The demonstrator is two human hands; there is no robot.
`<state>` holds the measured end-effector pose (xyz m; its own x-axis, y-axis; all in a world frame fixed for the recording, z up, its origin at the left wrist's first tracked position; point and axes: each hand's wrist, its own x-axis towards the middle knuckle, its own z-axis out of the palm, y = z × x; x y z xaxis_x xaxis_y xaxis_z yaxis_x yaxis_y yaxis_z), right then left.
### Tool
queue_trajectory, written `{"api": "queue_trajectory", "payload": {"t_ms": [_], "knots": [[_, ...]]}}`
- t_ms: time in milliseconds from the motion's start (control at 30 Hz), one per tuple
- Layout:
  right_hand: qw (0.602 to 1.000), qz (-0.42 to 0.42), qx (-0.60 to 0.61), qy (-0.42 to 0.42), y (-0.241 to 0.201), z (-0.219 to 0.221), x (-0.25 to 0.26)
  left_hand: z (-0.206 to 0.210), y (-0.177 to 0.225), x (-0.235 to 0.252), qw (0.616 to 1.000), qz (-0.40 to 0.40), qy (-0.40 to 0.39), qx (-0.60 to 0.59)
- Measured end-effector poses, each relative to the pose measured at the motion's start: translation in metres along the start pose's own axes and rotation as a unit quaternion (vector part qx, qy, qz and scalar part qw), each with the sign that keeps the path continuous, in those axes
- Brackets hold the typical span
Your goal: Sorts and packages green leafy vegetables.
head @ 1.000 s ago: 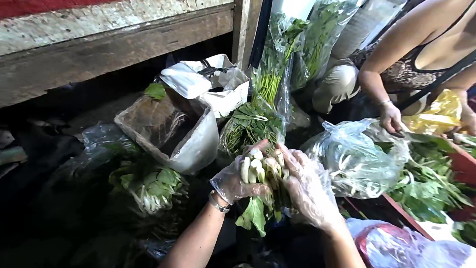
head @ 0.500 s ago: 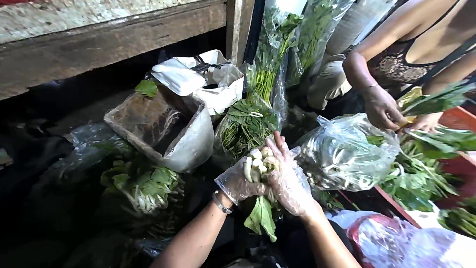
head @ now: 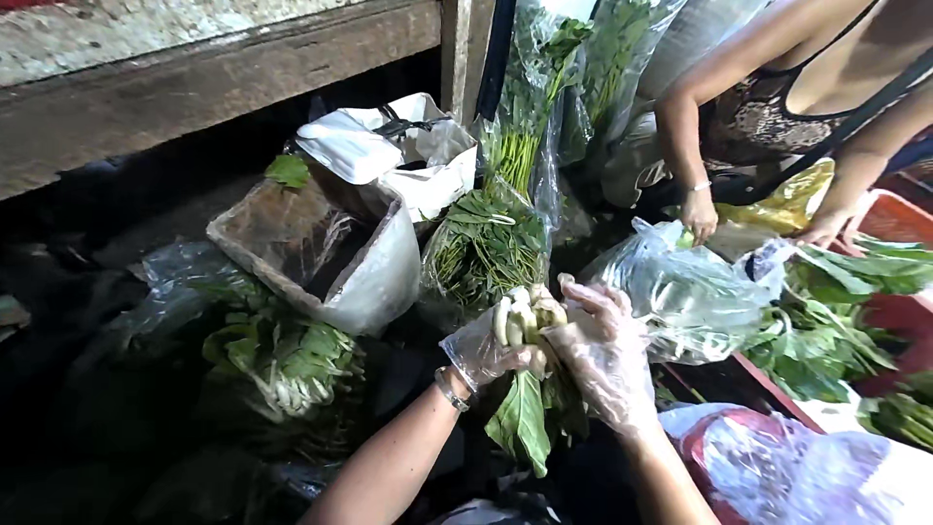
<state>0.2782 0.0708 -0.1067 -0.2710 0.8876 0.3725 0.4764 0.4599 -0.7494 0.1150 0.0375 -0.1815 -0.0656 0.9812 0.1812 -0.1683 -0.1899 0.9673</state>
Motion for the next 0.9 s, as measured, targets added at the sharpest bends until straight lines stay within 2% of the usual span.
{"api": "queue_trajectory", "payload": {"t_ms": [33,100,300,400,500,533,600,667,733,800,867,900], "knots": [[0.999,-0.018,0.037,0.0,0.004,-0.002,-0.001,0.001,-0.001,0.001,0.999,-0.002,0.015,-0.044],[0.997,-0.052,0.057,-0.017,0.009,-0.004,-0.003,0.002,0.0,0.001,0.997,-0.009,0.042,-0.06],[0.991,-0.132,-0.007,0.003,-0.002,0.012,-0.002,0.002,0.009,0.002,0.989,-0.014,0.046,-0.142],[0.988,-0.123,-0.016,-0.093,-0.027,0.0,0.008,-0.008,0.023,-0.004,0.994,0.029,0.059,-0.087],[0.968,-0.064,0.121,-0.212,-0.031,-0.035,0.04,-0.027,0.039,-0.006,0.988,0.117,-0.006,-0.101],[0.96,-0.04,0.183,-0.208,-0.026,-0.044,0.055,-0.036,0.034,0.0,0.979,0.139,-0.048,-0.141],[0.968,0.014,0.219,-0.124,-0.008,-0.044,0.09,-0.05,0.017,0.018,0.952,0.154,-0.115,-0.24],[0.987,0.057,0.142,-0.058,0.035,-0.017,0.132,-0.059,0.012,0.026,0.921,0.172,-0.161,-0.311],[0.987,0.121,-0.009,-0.103,0.092,0.023,0.17,-0.056,0.019,0.027,0.899,0.169,-0.172,-0.366],[0.954,0.183,-0.149,-0.184,0.126,0.067,0.193,-0.047,0.027,0.024,0.893,0.177,-0.148,-0.387],[0.929,0.19,-0.234,-0.215,0.153,0.11,0.204,-0.042,0.026,0.022,0.892,0.189,-0.128,-0.39],[0.92,0.186,-0.261,-0.224,0.163,0.127,0.207,-0.044,0.024,0.021,0.895,0.168,-0.134,-0.392]]}}
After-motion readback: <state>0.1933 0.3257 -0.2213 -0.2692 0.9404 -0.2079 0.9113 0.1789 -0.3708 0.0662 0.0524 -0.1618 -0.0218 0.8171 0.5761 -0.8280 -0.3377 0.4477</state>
